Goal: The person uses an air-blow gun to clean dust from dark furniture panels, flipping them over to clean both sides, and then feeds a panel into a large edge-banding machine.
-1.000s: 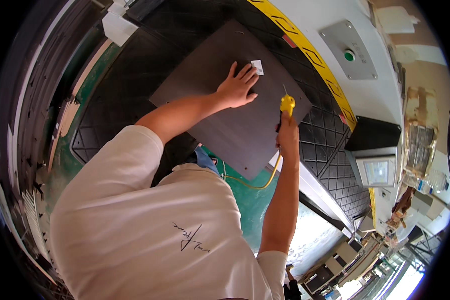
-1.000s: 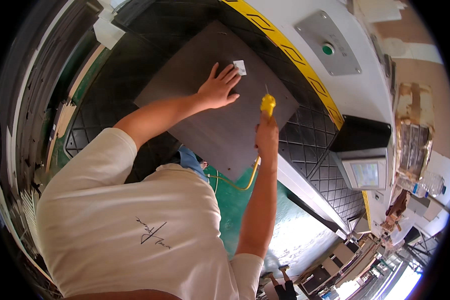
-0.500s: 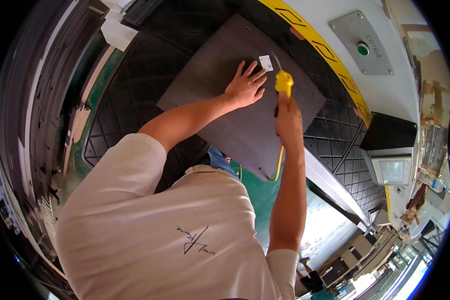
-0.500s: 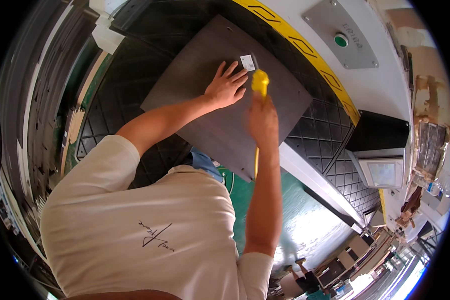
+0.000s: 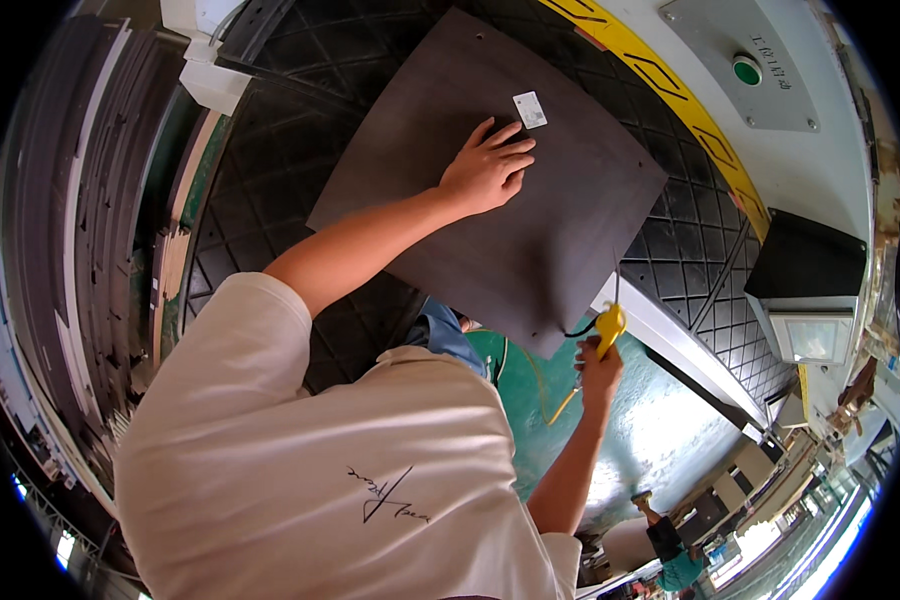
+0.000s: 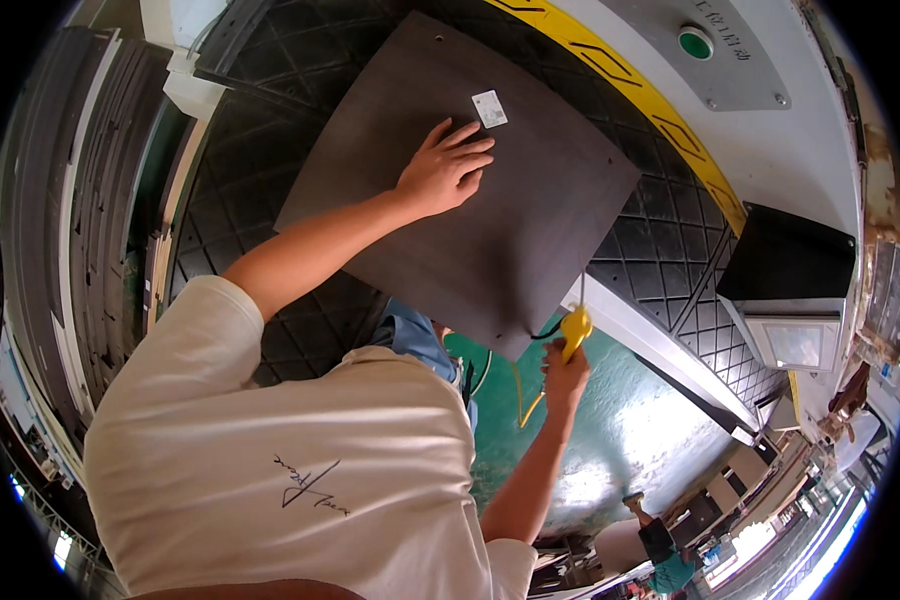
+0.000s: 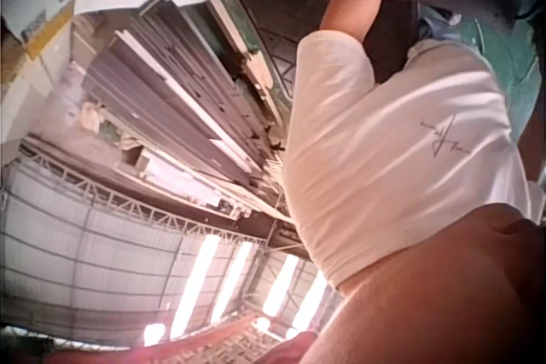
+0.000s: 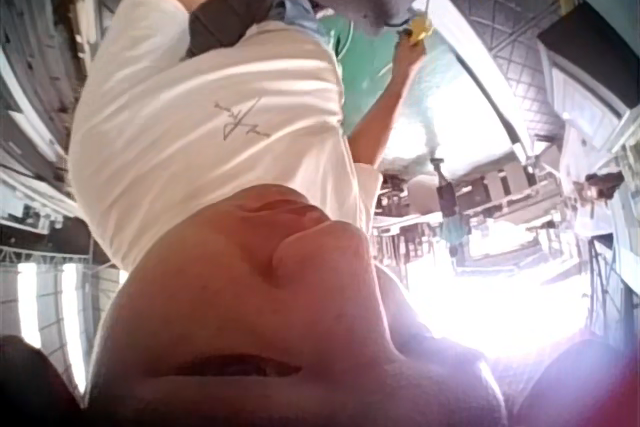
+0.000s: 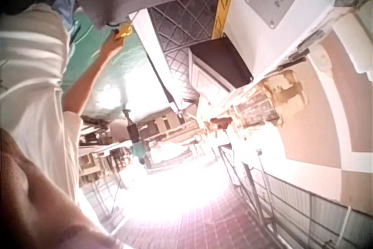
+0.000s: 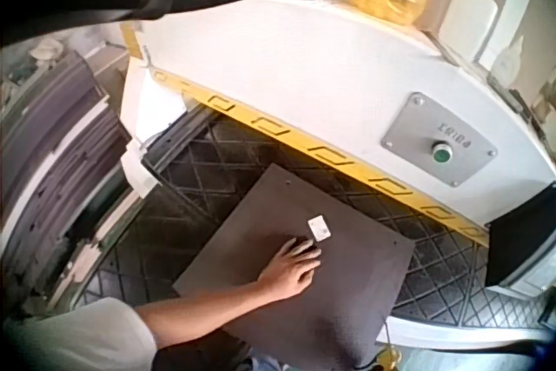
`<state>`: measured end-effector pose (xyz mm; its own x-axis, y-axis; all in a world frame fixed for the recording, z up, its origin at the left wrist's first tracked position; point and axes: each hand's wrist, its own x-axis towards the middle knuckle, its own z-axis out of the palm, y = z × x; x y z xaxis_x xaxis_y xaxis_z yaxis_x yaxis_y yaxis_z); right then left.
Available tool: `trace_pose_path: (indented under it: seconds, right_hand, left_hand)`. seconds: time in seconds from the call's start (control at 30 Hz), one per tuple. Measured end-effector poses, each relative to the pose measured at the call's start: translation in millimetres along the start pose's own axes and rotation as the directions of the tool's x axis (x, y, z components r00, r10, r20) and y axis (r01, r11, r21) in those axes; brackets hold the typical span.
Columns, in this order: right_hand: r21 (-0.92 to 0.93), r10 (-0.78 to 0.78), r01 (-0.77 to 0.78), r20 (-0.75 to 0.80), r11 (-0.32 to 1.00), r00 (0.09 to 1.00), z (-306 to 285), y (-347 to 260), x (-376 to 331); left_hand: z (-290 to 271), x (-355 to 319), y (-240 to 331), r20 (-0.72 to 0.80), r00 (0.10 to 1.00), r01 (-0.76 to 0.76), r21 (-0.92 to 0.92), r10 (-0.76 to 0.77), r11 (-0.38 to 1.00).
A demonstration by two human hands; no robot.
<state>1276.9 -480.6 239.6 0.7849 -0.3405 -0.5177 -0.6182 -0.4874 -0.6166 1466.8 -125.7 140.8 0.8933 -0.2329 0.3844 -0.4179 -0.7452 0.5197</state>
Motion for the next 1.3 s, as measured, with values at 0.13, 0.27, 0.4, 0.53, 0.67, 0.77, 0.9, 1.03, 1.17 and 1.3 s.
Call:
trace_pose_path:
  seconds: [0.13,0.27,0.4,0.53,0.67,0.77,0.9,1.03,1.17,1.3]
  right_hand:
    - [-0.135,-0.099,0.052,-0.364,0.989,0.926,32.1,67.8,-4.4]
    - [0.094,0.105,-0.109,0.053,0.99,0.993,59.4,72.6,-18.4]
    - [0.29,0.225,-0.248,0.108,0.924,0.968,69.1,52.9,-23.8]
    - [0.286,0.203,-0.199,0.015,0.937,0.979,57.3,54.5,-35.6]
    - [0.23,0.042,-0.016,-0.105,0.973,0.994,35.9,38.9,-61.7]
    - [0.269,-0.052,0.104,-0.195,0.957,0.979,-0.6,44.3,-88.7]
    - [0.284,-0.049,0.131,-0.278,0.95,0.959,-27.7,131.7,-138.3]
    - [0.365,0.176,-0.035,-0.361,0.93,0.916,-38.1,277.4,-214.6]
    - [0.448,0.306,-0.145,-0.313,0.882,0.899,-34.5,403.3,-292.0]
    - [0.669,0.437,-0.132,-0.311,0.732,0.844,-55.0,493.3,-378.8]
  left_hand:
    - [-34.7,-26.7,-4.5,-0.066,0.988,0.138,-0.007,-0.138,0.99]
    - [-81.8,-73.6,-31.5,-0.26,0.919,0.367,0.291,-0.296,0.884]
    - [-96.9,-100.7,-74.0,-0.285,0.837,0.52,0.148,-0.467,0.841]
    - [-127.3,-83.8,-124.4,-0.1,0.807,0.59,0.093,-0.582,0.802]
    - [-139.0,-62.6,-151.5,0.329,0.623,0.783,-0.258,-0.71,0.567]
    - [-141.9,-68.2,-115.5,0.496,0.458,0.882,-0.356,-0.738,0.309]
    - [-106.8,-90.4,-24.3,0.39,0.499,0.858,-0.351,-0.774,0.376]
    - [-29.9,-118.9,81.3,0.379,0.627,0.777,-0.36,-0.681,0.516]
    - [20.1,-146.8,218.3,0.372,0.832,0.552,-0.471,-0.412,0.688]
    - [55.4,-171.8,398.0,0.427,0.893,0.362,-0.498,-0.141,0.788]
